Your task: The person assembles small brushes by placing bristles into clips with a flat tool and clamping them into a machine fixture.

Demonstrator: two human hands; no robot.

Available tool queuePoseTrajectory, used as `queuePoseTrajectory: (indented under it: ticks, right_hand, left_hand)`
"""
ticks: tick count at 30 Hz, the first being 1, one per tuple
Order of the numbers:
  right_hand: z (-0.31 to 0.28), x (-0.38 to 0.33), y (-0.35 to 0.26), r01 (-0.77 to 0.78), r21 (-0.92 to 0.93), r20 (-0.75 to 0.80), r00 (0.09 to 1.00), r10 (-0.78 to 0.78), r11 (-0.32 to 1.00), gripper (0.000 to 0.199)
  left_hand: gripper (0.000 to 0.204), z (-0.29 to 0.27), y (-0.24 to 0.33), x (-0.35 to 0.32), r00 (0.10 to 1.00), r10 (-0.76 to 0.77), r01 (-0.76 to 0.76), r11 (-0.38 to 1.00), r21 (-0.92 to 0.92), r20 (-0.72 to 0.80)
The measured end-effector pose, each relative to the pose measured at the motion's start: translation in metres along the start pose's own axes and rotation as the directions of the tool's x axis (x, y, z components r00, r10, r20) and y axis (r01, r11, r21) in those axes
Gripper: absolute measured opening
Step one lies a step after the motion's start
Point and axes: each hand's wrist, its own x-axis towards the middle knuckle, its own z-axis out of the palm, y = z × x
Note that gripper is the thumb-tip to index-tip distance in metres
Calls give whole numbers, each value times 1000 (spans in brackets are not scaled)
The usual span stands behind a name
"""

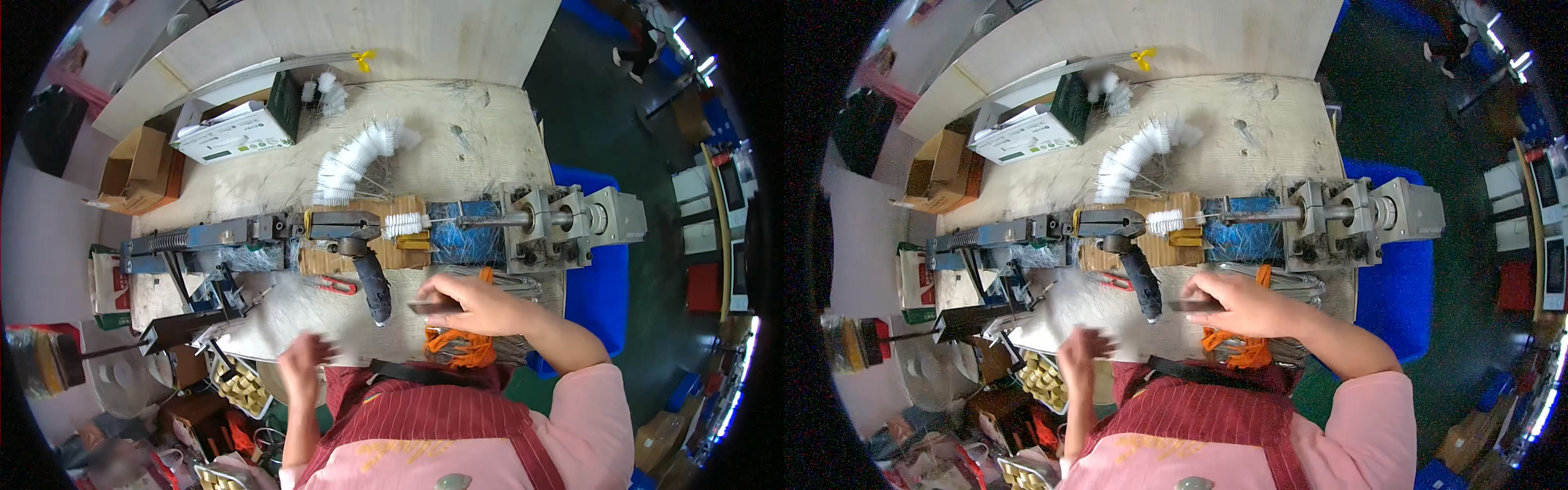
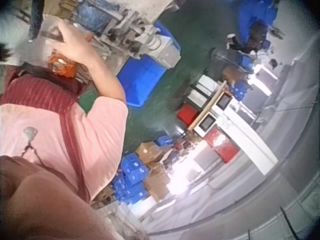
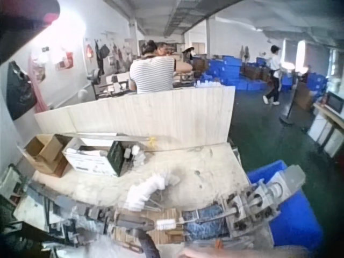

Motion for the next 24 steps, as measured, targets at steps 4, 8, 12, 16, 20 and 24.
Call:
queuePoseTrajectory:
  ticks: [4,8,12,16,20,24]
  right_hand:
    - [10,10,23,-16,-55,-25,1000,15,998,34]
    - [36,30,35,119,-148,-299,941,-159,982,45]
    - [55,68,29,-79,93,-22,996,82,992,56]
    - [66,57,16,-250,29,-173,952,251,968,45]
    - [25,-5,-58,-50,12,-103,993,51,999,48]
    - [-23,7,-65,54,-413,-52,995,-83,909,32]
  left_hand:
    - [53,-125,-59,-13,714,-74,106,994,3,-696]
    - [38,-173,-65,-1,393,249,-80,968,236,-885]
    - [36,-129,-60,-4,535,243,-130,970,205,-809]
    - [31,-105,-38,-15,719,123,-73,992,101,-684]
    - [16,-79,-23,-27,586,436,-217,897,385,-683]
    - [59,40,63,-6,679,719,-645,490,587,146]
